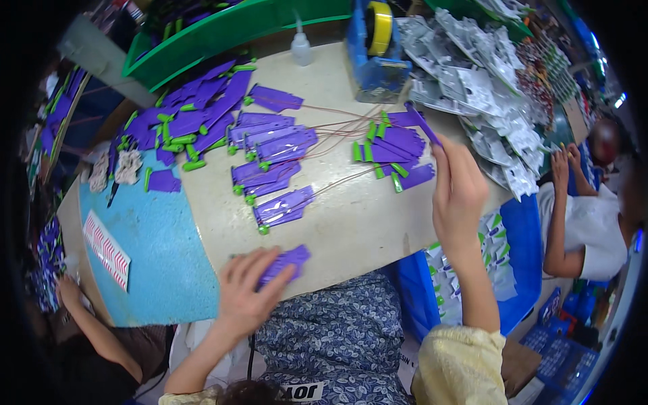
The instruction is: The person assembles purple and green plastic components by inserting thin red wires into the purple pieces and applying glue from a bottle to secure them. The person handles the parts one at a time, aligns the wire, and applies adhesive before setting the assembled unit aside on the table.
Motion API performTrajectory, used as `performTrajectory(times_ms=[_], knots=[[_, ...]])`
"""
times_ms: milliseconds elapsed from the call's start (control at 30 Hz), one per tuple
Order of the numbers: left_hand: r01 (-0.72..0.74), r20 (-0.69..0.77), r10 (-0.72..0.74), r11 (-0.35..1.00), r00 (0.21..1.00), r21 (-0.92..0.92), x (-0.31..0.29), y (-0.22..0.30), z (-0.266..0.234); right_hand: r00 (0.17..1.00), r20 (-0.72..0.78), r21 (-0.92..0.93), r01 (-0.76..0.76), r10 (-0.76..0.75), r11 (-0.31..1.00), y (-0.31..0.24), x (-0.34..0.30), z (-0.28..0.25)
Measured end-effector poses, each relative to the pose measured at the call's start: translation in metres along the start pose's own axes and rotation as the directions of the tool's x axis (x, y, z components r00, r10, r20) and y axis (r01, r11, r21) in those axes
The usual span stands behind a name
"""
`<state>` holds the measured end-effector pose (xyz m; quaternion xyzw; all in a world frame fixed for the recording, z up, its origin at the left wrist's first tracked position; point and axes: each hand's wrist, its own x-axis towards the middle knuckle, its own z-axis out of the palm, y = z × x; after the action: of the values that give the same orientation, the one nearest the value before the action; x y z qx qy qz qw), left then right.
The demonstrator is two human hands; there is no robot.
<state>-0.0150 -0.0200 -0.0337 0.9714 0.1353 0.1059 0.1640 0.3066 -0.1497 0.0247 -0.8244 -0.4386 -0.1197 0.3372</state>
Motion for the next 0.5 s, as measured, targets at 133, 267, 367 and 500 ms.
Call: performTrajectory(times_ms=[133, 267, 367, 500], knots=[[0.095, -0.054, -0.091, 0.993, 0.994, 0.072, -0.018, -0.052, -0.036, 0.909, 0.168, 0.374, 0.299, -0.382, 0.878, -0.057, -0.023, 0.015], [0.109, -0.183, -0.118, 0.992, 0.976, -0.058, -0.014, -0.056, -0.049, 0.800, 0.266, 0.604, 0.297, -0.538, 0.740, -0.060, -0.019, 0.064], [0.111, -0.267, -0.164, 0.972, 0.950, -0.205, -0.006, -0.033, -0.037, 0.795, 0.329, 0.614, 0.229, -0.509, 0.755, -0.059, -0.015, 0.079], [0.202, -0.197, -0.259, 0.942, 0.946, -0.270, 0.029, -0.006, -0.017, 0.769, 0.377, 0.575, 0.242, -0.516, 0.781, -0.059, -0.015, 0.085]])
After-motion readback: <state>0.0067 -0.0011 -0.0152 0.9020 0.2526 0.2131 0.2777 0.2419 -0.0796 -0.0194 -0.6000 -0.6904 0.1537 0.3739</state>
